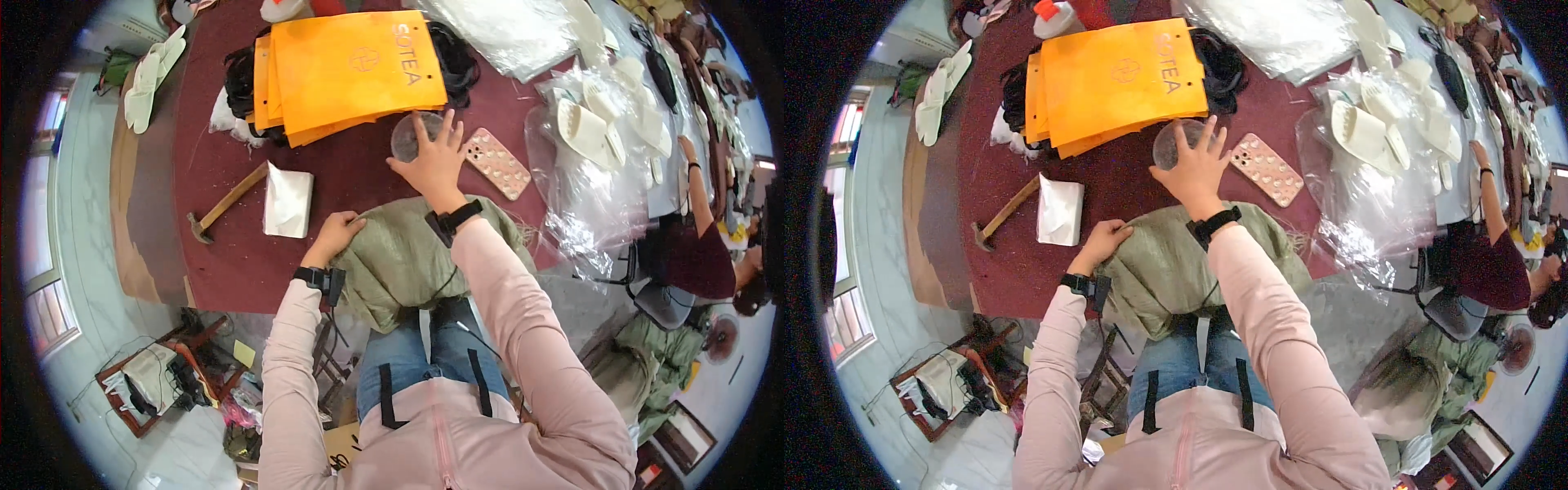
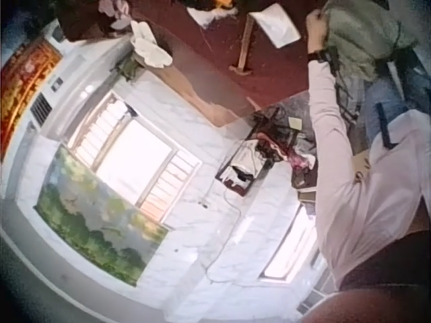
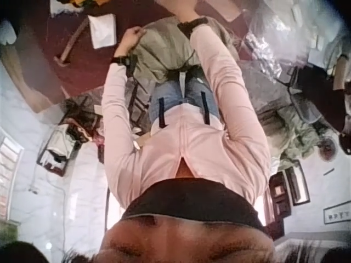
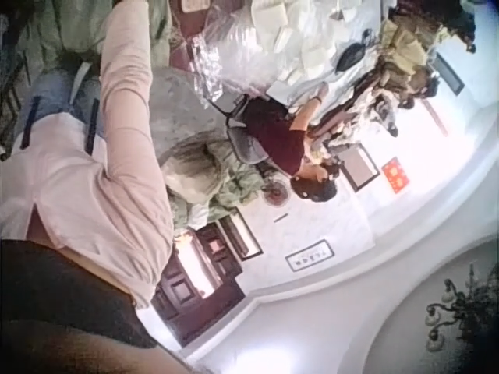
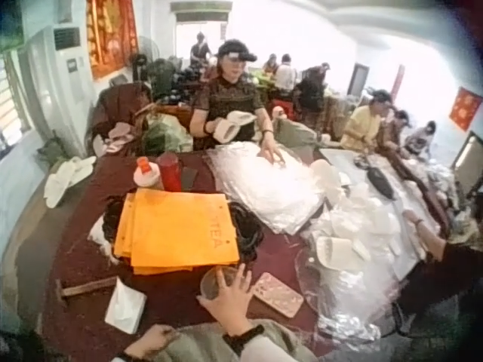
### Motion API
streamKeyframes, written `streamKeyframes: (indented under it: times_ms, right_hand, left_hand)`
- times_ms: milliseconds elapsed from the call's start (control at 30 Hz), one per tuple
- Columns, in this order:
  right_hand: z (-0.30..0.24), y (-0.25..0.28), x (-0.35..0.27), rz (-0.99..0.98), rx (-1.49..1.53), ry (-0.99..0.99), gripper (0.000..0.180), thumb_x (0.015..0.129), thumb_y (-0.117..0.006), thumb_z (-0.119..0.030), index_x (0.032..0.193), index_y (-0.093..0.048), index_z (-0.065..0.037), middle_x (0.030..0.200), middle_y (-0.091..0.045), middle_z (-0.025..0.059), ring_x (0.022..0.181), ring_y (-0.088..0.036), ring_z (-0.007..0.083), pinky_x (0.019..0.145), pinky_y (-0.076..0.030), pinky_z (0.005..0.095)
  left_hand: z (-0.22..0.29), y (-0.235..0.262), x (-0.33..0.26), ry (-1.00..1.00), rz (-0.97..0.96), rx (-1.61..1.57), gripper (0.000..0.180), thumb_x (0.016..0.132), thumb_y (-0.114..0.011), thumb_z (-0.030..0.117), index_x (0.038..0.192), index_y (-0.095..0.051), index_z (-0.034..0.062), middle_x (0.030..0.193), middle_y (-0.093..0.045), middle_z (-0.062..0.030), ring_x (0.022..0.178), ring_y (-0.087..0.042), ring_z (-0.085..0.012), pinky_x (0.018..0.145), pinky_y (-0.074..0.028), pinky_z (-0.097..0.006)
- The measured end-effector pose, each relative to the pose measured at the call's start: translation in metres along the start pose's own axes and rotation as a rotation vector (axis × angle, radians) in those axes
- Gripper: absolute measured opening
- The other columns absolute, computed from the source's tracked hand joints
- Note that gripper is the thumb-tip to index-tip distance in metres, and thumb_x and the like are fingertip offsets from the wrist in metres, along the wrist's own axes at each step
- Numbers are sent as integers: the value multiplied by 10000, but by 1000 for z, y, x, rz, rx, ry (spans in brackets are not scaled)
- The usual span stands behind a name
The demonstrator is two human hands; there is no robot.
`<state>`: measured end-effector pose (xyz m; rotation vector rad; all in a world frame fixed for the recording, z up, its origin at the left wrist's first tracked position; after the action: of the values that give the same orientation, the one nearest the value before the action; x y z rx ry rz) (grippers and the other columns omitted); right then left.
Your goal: Packing white sandals into plastic bags in a manufacturing setting.
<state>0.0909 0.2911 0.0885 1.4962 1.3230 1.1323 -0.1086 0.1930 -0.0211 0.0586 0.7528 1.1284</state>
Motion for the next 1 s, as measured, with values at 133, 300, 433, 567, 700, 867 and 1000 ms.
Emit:
streamKeyframes:
  times_ms: [133, 300, 433, 567, 700, 867, 1000]
  right_hand:
    - [4, -2, 6, 52, 170, 73, 851, 539, -752, -366, 1305, -415, -211, 1313, -299, 264, 1113, -354, 466, 846, -391, 532]
    - [-56, 52, -40, 27, 332, 269, 848, 508, -748, -291, 1291, -433, -210, 1253, -345, 254, 1077, -381, 442, 873, -380, 494]
    - [-112, 28, -91, -200, 364, 295, 881, 475, -751, -273, 1295, -431, -240, 1286, -323, 242, 1107, -357, 441, 893, -357, 506]
    - [-97, -1, -105, -247, 308, 203, 899, 493, -751, -284, 1319, -397, -266, 1311, -305, 242, 1110, -343, 454, 826, -367, 520]
    - [-98, -5, -125, -316, 267, 202, 907, 540, -753, -321, 1349, -347, -267, 1346, -272, 247, 1152, -323, 452, 804, -371, 524]
    - [-98, -15, -141, -238, 323, 291, 886, 555, -733, -389, 1349, -348, -305, 1400, -212, 246, 1230, -268, 457, 922, -295, 574]
    - [-60, 15, -115, -173, 471, 201, 809, 650, -695, -396, 1347, -357, -162, 1401, -224, 257, 1274, -223, 454, 993, -230, 573]
  left_hand:
    - [0, 3, 2, 80, -42, -83, 273, 808, -619, 246, 837, -635, -25, 689, -606, -95, 634, -541, -145, 599, -432, -302]
    - [-16, -2, 3, 120, -71, -193, 280, 805, -611, 241, 884, -645, -26, 726, -654, -99, 654, -585, -144, 612, -459, -297]
    - [-19, 18, -3, -319, 75, -85, 272, 836, -568, 226, 965, -631, -5, 769, -660, -93, 711, -603, -144, 661, -480, -307]
    - [-22, 9, -24, 293, -248, -608, 262, 867, -498, 135, 1022, -602, -48, 943, -643, -80, 823, -609, -171, 739, -490, -301]
    - [-30, 12, -52, 398, -328, -802, 265, 872, -499, 128, 1045, -583, -55, 978, -618, -92, 845, -590, -149, 742, -484, -282]
    - [-60, 35, -59, 209, -7, -329, 279, 863, -547, 139, 1106, -547, 3, 924, -622, -74, 790, -576, -140, 692, -453, -276]
    - [26, 59, -104, -209, 518, 377, 283, 821, -522, 72, 1101, -532, 29, 912, -590, -148, 854, -561, -314, 785, -431, -374]
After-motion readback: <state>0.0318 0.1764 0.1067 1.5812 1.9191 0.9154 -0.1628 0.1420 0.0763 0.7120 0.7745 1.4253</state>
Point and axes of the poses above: each hand's wrist, its own x-axis towards the middle knuckle, its own y-axis out of the back of the hand, z = x × y, the point moved 7 cm from there along x, towards the middle knuckle
